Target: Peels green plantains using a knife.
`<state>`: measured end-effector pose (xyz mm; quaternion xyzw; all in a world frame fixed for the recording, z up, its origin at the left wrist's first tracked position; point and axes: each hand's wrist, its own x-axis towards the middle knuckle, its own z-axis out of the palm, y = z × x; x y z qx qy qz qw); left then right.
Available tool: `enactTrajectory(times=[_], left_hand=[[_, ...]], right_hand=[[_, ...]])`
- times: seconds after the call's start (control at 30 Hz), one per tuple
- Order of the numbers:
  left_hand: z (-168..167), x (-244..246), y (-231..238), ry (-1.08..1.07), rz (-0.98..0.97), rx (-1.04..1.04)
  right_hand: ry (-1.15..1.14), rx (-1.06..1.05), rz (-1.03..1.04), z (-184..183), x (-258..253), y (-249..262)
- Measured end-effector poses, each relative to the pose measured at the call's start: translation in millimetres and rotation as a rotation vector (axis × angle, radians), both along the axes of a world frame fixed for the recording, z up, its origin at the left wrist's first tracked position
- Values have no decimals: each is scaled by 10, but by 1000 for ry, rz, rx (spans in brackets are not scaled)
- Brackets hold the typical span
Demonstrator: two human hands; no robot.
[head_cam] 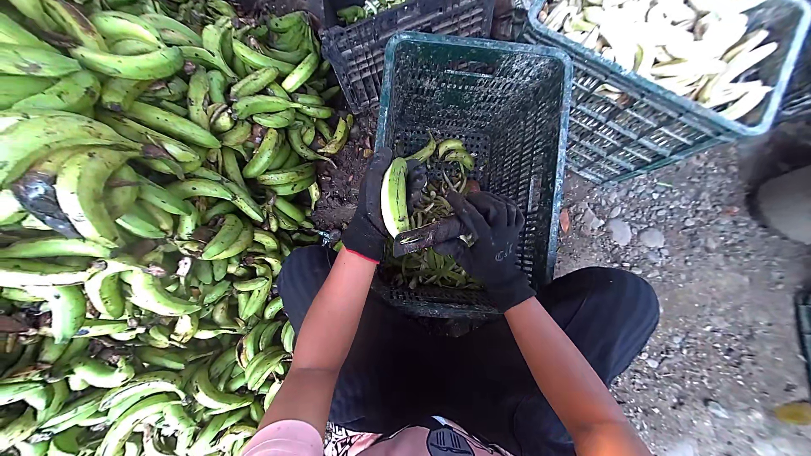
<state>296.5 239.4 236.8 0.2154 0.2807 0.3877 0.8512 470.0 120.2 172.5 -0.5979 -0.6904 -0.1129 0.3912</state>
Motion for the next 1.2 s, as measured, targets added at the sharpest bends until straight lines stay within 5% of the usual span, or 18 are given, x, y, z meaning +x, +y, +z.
enactTrajectory(times=[0.1,0.27,0.43,0.57,0.67,0.87,1.03,1.2], left_hand=[[14,15,2,72,77,13],[48,106,-84,473,240,390],[16,161,-189,829,31,885],[54,167,-321,776,-143,836],[32,181,-215,420,-64,699],[91,28,-65,234,-14,483],[107,2,-43,148,-21,321],[86,32,-98,442,96,606]], right_hand=[[26,-46,-33,87,-39,-9],[222,-429,-134,272,-121,-21],[766,-721,-58,322,-54,212],[932,-680,-57,358,13,264],[760,-556,-46,321,82,234],[3,-219,115,155,210,-12],[-44,-142,101,145,176,-53],[135,-402,-17,279,14,-40]])
